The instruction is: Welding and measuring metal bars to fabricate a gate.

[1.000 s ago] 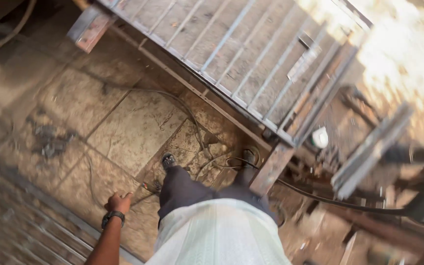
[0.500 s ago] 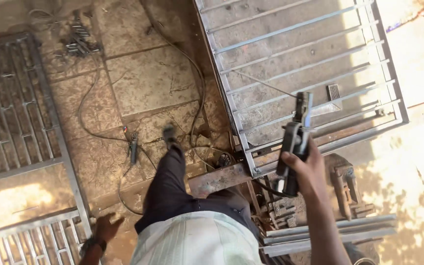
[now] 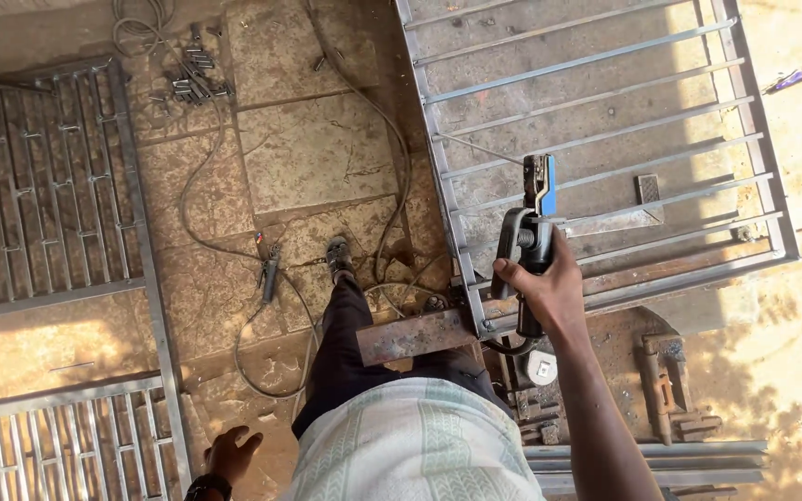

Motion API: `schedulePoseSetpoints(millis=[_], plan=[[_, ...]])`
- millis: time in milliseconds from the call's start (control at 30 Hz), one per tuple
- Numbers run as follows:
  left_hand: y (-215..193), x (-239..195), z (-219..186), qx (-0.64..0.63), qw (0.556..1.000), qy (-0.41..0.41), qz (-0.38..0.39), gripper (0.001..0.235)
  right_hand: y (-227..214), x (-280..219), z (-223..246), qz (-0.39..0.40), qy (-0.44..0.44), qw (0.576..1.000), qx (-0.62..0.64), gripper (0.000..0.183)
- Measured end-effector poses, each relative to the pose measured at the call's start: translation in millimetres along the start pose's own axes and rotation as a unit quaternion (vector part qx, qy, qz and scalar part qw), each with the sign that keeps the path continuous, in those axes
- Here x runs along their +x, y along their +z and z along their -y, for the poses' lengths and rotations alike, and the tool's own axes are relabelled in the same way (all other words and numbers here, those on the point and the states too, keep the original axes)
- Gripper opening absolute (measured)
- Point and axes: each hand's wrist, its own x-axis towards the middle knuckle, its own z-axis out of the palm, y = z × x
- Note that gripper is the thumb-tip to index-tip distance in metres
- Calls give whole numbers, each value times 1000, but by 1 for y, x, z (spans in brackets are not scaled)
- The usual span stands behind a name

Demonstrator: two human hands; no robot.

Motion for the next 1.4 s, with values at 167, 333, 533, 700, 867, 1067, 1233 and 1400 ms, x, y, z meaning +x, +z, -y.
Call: schedulePoseSetpoints(millis=[167,333,533,700,867,1067,1233,1400], plan=[[2,-8,-14,-11,1000,-13,16,67,-4,7,14,18,23,1000,-9,98],[1,-8,-26,-35,999,14,-19,66,-5,18,1,28,9,999,-20,91],[-5,-11,-35,-34,999,3,-1,67,-6,20,7,41,-14,999,-27,87],[-11,-8,-43,-36,998,-28,40,68,-6,21,-4,41,14,998,-40,96],[-21,-7,-50,-40,998,-30,48,68,-6,22,-8,37,39,997,-62,107],[-25,-8,-54,-23,999,-8,30,66,-9,23,-9,40,2,998,-50,104],[-22,-6,-55,-31,999,-20,40,65,-13,25,-5,46,54,997,-23,98],[-19,-8,-56,-33,998,-23,42,65,-20,28,-3,65,57,995,53,88]])
